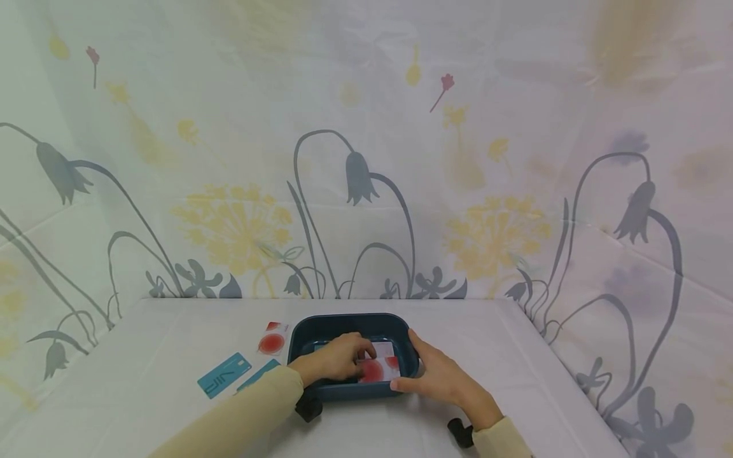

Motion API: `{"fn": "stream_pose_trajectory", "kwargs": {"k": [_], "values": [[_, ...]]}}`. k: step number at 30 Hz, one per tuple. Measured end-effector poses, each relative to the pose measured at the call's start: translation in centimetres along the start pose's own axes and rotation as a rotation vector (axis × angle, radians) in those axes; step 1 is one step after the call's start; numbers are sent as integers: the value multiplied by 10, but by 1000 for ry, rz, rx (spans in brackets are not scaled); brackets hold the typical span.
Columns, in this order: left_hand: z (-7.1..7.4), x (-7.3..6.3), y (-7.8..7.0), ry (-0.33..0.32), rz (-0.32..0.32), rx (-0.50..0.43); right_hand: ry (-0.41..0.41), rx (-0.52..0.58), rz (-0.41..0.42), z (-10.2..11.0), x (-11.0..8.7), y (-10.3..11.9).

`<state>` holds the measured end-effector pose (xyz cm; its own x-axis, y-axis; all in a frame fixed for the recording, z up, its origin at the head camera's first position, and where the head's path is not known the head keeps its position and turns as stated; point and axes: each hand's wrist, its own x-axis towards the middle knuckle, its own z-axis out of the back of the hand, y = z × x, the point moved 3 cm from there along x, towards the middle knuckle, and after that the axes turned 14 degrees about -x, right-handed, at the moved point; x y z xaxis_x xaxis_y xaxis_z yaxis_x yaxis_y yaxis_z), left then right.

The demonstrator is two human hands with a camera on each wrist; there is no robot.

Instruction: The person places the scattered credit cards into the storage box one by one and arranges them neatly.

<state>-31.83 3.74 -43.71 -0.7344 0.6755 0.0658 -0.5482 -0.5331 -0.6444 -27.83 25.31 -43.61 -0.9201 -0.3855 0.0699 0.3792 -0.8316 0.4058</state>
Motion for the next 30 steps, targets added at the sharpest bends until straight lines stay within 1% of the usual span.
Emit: {"fn": "stream_pose_trajectory", "kwargs": {"k": [5, 15, 30], "values": [[0, 0, -1, 12, -15, -19, -8, 2, -1, 0, 1, 0], [-1, 0, -1, 31, -3, -38, 3, 10, -11, -1, 0, -1], [-1, -1, -2, 35, 1, -31, 7, 0, -22, -1, -1, -1]]}}
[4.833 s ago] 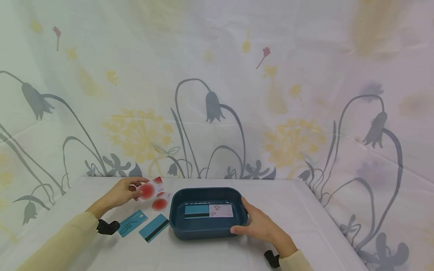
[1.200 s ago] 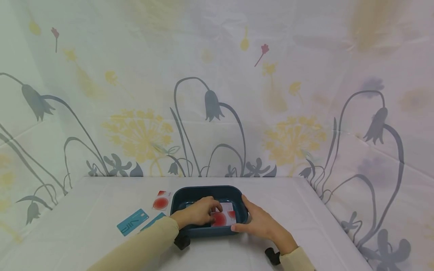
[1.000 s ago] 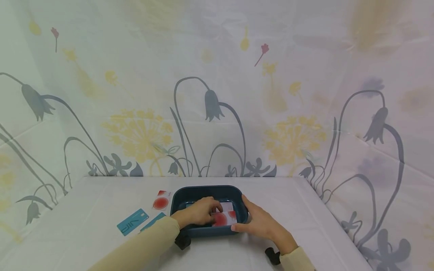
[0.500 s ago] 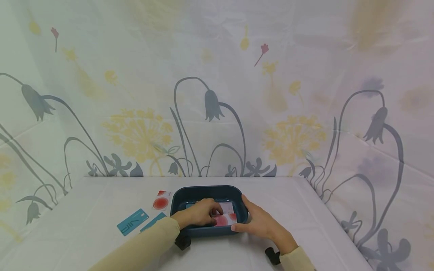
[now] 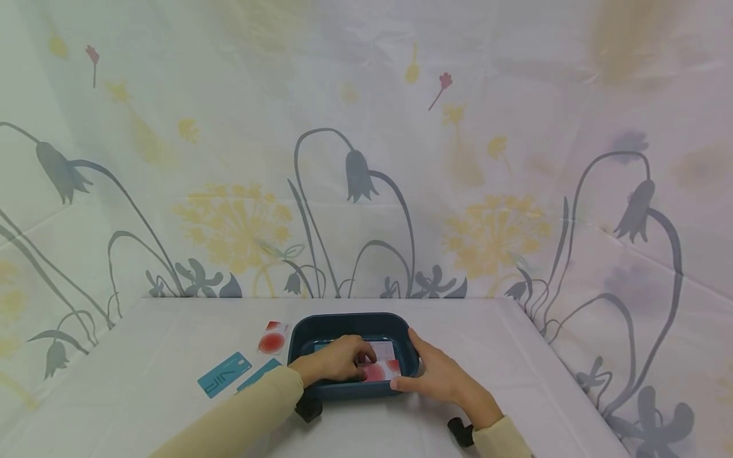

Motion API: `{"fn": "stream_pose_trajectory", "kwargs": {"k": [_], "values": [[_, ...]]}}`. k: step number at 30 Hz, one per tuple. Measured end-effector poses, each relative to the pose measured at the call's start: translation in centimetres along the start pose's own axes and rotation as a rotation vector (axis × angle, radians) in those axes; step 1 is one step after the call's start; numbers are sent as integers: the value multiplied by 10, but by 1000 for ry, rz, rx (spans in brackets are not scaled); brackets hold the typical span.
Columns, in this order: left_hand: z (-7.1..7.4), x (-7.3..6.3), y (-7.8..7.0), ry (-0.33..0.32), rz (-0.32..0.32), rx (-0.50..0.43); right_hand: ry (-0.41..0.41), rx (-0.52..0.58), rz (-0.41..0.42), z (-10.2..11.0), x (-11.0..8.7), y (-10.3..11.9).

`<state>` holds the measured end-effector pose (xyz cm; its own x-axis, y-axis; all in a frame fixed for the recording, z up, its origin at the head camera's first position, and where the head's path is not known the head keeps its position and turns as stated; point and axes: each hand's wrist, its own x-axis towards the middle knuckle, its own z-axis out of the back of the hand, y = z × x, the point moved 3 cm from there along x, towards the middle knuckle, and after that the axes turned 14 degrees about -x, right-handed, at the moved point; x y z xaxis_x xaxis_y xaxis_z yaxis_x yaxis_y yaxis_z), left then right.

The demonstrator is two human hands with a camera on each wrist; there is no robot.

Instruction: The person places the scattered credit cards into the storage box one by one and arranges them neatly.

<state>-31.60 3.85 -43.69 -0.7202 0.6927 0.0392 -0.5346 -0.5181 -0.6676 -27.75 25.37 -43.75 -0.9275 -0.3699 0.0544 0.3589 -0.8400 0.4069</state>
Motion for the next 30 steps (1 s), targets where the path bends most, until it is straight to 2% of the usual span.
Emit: {"fn": "stream_pose_trajectory", "kwargs": {"k": [14, 19, 25, 30], "values": [[3, -1, 0, -29, -6, -32, 4, 11, 4, -1, 1, 0], [6, -1, 1, -47, -36, -34, 11, 12, 1, 0, 1, 0], [22, -7, 0, -99, -61, -54, 12, 13, -5, 0, 1, 0], [41, -24, -1, -141, -52, -75, 4, 8, 2, 0, 1, 1]]}}
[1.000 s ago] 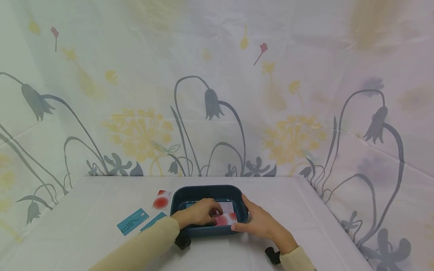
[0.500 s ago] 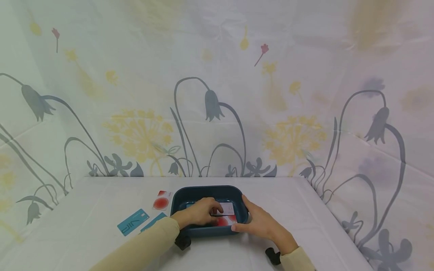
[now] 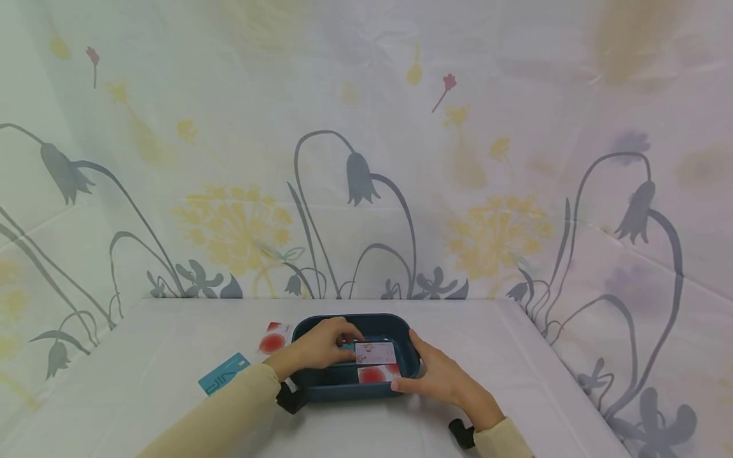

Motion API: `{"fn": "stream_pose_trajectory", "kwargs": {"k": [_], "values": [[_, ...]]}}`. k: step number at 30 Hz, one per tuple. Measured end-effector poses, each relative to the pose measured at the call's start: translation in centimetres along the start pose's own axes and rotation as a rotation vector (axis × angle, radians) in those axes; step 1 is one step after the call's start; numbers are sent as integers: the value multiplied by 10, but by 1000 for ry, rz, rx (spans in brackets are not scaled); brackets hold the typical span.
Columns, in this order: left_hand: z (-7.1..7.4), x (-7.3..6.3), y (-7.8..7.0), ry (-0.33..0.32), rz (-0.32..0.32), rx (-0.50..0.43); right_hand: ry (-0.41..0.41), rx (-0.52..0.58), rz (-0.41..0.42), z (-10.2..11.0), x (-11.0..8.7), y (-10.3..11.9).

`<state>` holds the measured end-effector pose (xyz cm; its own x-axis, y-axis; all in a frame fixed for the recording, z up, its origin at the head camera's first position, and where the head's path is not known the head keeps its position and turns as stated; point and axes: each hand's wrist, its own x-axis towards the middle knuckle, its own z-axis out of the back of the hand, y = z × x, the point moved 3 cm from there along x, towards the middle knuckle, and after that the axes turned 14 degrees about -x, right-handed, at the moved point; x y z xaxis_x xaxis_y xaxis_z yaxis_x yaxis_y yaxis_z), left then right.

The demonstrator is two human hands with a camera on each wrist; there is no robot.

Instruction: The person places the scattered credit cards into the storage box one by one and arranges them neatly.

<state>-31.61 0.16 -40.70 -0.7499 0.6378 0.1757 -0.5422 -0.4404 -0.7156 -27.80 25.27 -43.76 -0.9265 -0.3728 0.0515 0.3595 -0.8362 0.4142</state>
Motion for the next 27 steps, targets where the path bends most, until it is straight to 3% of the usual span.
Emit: {"fn": "stream_pose_trajectory", "kwargs": {"k": [9, 18, 27], "values": [[32, -34, 0, -74, -20, -31, 0, 18, -1, -1, -1, -1], [49, -71, 12, -165, 0, 23, -2, 1, -9, -1, -1, -2], [66, -107, 29, -280, -49, 22, 0, 7, -5, -2, 0, -1]]}}
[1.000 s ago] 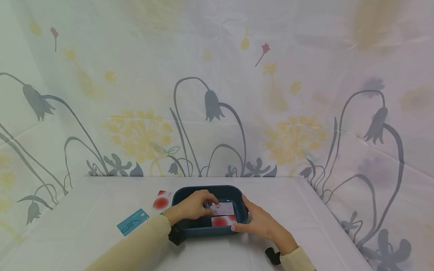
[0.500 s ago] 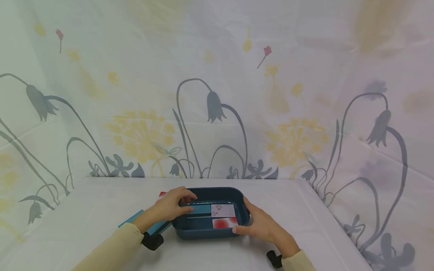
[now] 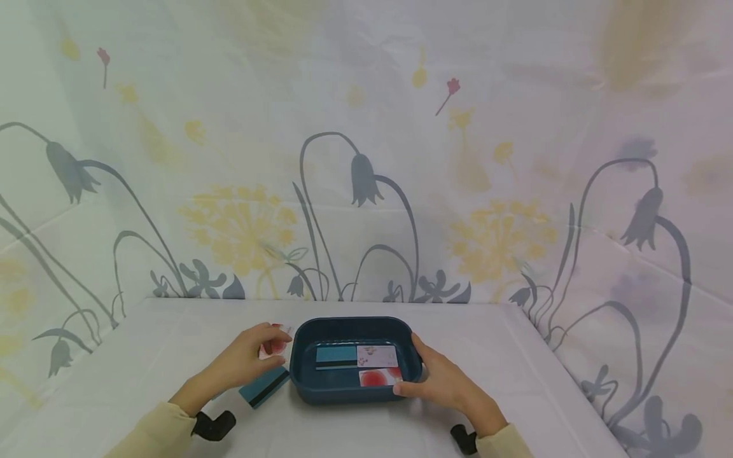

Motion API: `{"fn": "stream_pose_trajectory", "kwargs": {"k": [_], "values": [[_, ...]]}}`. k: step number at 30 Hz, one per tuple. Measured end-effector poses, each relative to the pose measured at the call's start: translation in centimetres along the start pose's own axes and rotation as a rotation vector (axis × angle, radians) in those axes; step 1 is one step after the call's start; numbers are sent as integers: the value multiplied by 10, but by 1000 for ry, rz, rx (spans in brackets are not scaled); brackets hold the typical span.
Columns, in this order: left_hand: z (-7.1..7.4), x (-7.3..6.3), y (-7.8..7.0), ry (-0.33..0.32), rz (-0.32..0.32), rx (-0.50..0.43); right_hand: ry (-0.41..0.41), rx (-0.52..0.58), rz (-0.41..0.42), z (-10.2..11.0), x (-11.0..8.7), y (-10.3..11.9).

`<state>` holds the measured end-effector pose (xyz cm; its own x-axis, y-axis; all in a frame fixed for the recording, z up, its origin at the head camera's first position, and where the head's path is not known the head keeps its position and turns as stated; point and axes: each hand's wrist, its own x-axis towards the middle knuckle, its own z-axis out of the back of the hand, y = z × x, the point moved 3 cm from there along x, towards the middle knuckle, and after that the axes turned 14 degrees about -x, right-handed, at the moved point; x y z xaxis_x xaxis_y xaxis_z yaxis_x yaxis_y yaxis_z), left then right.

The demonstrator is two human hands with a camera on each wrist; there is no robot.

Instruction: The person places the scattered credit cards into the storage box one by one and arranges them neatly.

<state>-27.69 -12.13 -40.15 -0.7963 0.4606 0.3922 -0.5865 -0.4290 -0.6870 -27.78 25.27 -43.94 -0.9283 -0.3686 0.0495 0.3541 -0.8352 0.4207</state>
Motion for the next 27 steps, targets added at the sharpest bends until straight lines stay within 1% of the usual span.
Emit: {"fn": "stream_pose_trajectory", "kwargs": {"k": [3, 8, 11, 17, 23, 27], "values": [[6, -10, 6, -13, 11, 2, 2, -15, -5, 0, 0, 1], [15, -21, 15, -22, 75, 2, -10, -32, -12, 2, -1, 3], [20, -28, 21, -29, 117, 21, -15, -35, -13, 2, -1, 2], [31, -44, 31, -28, 155, 61, -16, -36, -10, 2, 0, 2], [40, -59, 41, -20, 243, 88, -8, -31, -15, 2, 0, 2], [45, -68, 48, -19, 305, 104, -8, -23, -5, 2, 0, 2]]}}
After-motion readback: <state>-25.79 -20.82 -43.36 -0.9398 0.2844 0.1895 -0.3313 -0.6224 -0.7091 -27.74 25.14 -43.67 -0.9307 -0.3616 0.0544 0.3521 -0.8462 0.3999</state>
